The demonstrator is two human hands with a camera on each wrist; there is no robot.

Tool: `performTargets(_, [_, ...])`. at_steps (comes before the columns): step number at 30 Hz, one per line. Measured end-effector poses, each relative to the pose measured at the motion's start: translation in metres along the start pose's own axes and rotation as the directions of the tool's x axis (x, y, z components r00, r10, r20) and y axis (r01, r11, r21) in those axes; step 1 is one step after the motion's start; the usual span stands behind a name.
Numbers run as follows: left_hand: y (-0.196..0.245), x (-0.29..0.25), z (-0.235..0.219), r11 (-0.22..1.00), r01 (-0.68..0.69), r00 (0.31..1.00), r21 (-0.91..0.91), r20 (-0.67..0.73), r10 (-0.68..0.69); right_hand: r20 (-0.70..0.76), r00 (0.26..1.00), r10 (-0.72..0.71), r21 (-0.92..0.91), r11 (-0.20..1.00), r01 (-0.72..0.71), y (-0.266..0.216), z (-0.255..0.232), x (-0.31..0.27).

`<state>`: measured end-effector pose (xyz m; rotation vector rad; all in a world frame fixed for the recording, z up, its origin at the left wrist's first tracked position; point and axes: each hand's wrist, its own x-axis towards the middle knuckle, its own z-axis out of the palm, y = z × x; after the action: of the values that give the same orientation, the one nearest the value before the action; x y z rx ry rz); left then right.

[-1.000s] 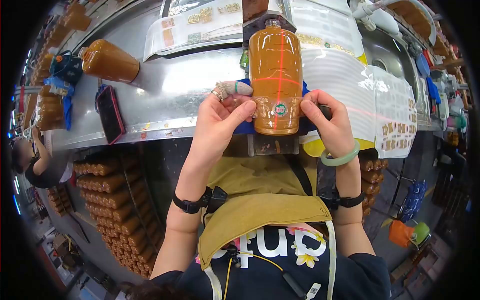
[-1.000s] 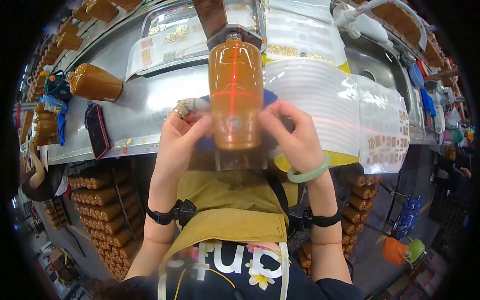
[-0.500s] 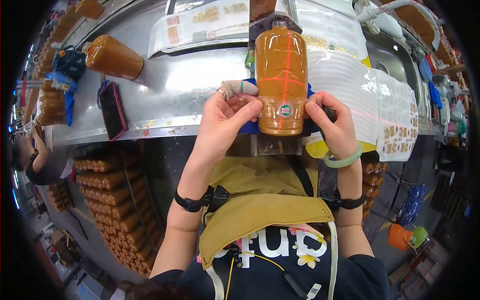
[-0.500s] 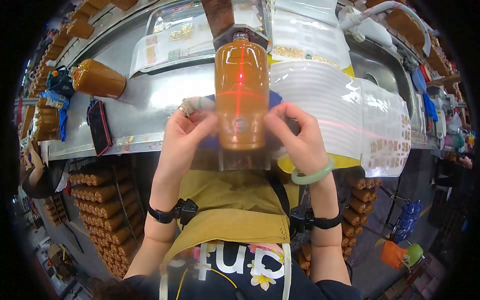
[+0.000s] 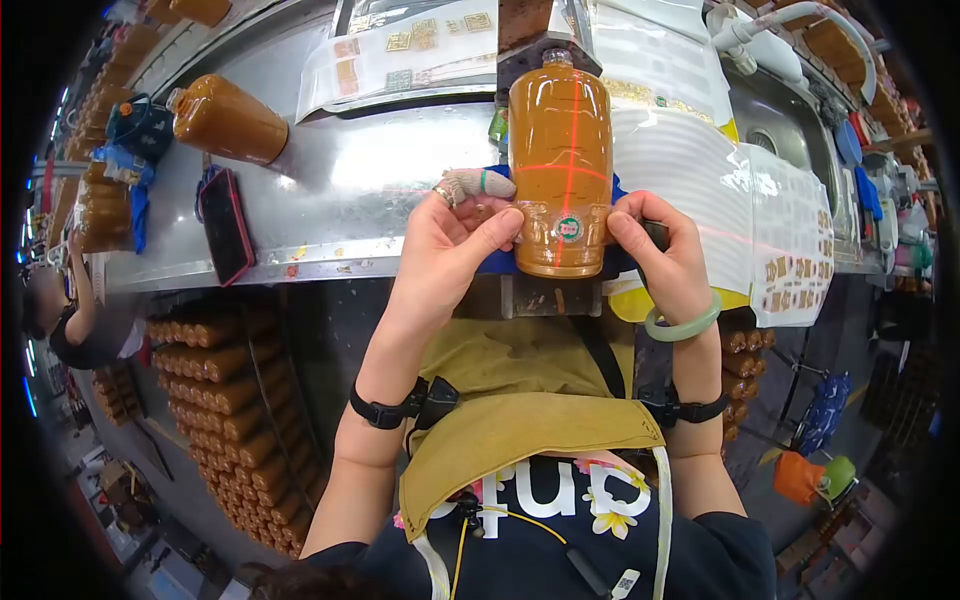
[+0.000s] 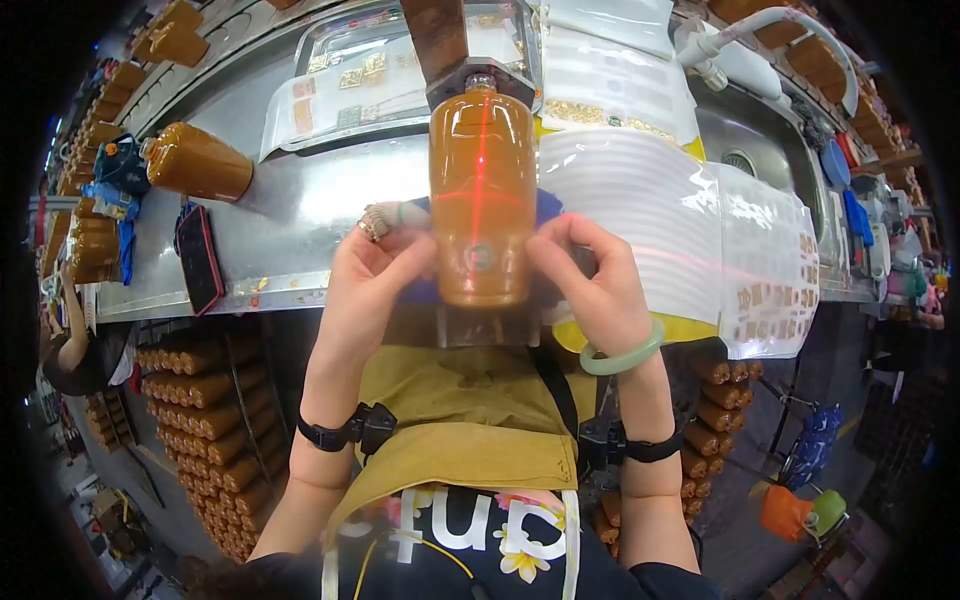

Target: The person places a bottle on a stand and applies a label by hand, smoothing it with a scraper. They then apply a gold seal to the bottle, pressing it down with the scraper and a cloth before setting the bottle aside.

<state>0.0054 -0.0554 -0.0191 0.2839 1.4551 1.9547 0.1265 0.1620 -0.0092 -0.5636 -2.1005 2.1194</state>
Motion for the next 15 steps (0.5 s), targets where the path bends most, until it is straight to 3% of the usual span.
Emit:
performTargets(13, [-0.0007, -0.0005, 0.0011, 1.000, -0.014, 1.000, -0.014, -0.014, 0.014, 0.025, 0.999, -0.022, -0.014, 1.000, 0.022, -0.0010, -0.0030, 0.0010])
performTargets(15, [-0.0004, -0.0007, 0.0030, 1.000, -0.014, 1.000, -0.024, -0.020, 0.013, -0.110, 0.993, 0.037, -0.216, 0.975, -0.060, -0.0024, -0.0095, 0.0016])
